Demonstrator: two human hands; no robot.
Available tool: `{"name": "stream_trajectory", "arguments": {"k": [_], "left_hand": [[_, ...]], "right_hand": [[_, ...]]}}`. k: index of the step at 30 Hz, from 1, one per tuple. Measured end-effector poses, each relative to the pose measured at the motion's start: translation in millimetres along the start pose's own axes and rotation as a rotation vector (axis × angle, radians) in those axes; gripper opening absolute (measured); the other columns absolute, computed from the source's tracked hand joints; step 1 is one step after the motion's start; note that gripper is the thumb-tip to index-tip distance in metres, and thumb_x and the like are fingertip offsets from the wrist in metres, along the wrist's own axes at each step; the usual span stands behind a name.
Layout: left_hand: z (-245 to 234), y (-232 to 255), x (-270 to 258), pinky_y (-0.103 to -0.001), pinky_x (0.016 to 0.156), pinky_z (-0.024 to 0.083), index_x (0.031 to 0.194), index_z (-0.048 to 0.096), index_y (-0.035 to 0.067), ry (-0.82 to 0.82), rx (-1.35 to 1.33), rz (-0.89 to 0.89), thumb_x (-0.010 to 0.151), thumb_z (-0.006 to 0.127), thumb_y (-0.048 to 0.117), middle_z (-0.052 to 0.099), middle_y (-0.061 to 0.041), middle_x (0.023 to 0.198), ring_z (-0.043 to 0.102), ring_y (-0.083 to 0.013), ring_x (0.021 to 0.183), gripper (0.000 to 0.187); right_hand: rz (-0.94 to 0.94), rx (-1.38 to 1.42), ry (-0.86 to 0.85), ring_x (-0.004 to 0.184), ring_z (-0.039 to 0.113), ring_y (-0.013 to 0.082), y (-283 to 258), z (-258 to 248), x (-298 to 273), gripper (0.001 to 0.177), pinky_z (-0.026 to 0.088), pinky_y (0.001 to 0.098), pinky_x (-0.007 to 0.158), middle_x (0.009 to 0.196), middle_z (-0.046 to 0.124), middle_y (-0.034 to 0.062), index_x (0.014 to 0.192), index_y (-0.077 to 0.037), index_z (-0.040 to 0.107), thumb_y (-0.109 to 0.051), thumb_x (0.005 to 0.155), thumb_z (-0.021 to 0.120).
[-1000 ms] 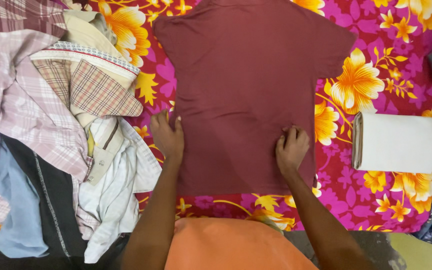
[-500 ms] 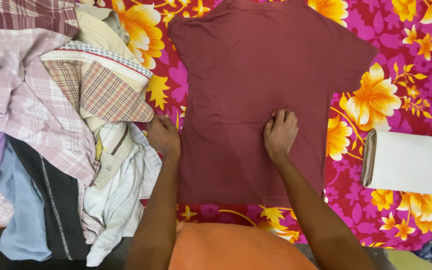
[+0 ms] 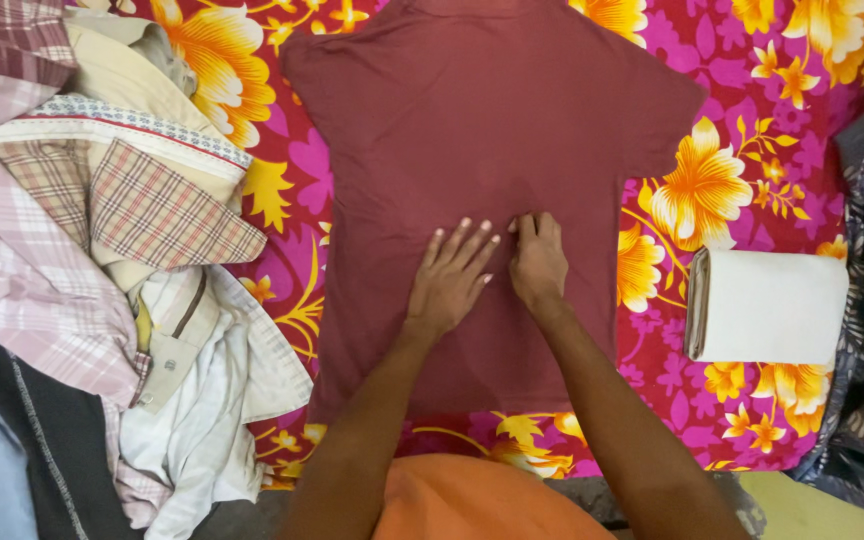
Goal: The person folds a maroon t-shirt by hand on a bed. They smooth the garment, fold the sleeves and sides inward, and fold the bottom up to create a compact rectangular shape.
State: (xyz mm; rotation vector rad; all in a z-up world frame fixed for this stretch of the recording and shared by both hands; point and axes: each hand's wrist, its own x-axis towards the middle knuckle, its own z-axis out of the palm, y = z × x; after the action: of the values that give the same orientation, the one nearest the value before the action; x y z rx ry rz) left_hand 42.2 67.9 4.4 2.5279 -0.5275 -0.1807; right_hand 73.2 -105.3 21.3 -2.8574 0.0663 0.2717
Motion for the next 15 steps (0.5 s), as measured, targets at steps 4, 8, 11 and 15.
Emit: {"name": "stream_trajectory", "arguments": {"k": [4,8,11,15], "left_hand": [[-32.9,-53.6,-3.8,-0.061,0.124,0.013,0.16,0.035,0.026,0.047,0.093,-0.185,0.097,0.053,0.058,0.03,-0.006,0.168,0.021,-0.0295,0.155,0.073],[-58.0,-92.9,-12.6,-0.06,0.125,0.014,0.162,0.034,0.021,0.128,0.25,-0.403,0.101,0.051,0.058,0.029,-0.008,0.169,0.02,-0.0293,0.157,0.074],[-60.7,-103.4,-9.8,-0.056,0.126,0.015,0.162,0.032,0.007,0.185,0.232,-0.468,0.102,0.056,0.053,0.029,-0.008,0.169,0.021,-0.0318,0.157,0.079],[-57.7,-107.4,2.3,-0.053,0.12,0.03,0.156,0.035,-0.005,0.433,0.024,-0.588,0.098,0.067,0.045,0.037,-0.02,0.158,0.035,-0.0377,0.147,0.082]], "right_hand": [[0.038,0.017,-0.078,0.125,0.05,0.0307,1.8,-0.2,3.8,0.036,0.055,0.0437,0.093,0.126,0.052,0.009,0.118,-0.011,0.06,0.007,0.087,0.056],[0.045,-0.014,-0.096,0.122,0.05,0.0319,-6.2,-3.1,8.8,0.028,0.055,0.0428,0.092,0.124,0.05,0.0121,0.117,-0.007,0.059,0.002,0.091,0.056],[0.07,-0.018,-0.087,0.12,0.05,0.0332,-14.3,-8.5,15.4,0.021,0.056,0.0437,0.088,0.123,0.051,0.0132,0.114,-0.005,0.06,-0.004,0.093,0.059],[0.104,-0.077,-0.02,0.112,0.053,0.0317,-13.1,-7.5,21.8,0.014,0.053,0.0474,0.081,0.114,0.057,0.0103,0.099,-0.009,0.067,-0.008,0.085,0.065]]}}
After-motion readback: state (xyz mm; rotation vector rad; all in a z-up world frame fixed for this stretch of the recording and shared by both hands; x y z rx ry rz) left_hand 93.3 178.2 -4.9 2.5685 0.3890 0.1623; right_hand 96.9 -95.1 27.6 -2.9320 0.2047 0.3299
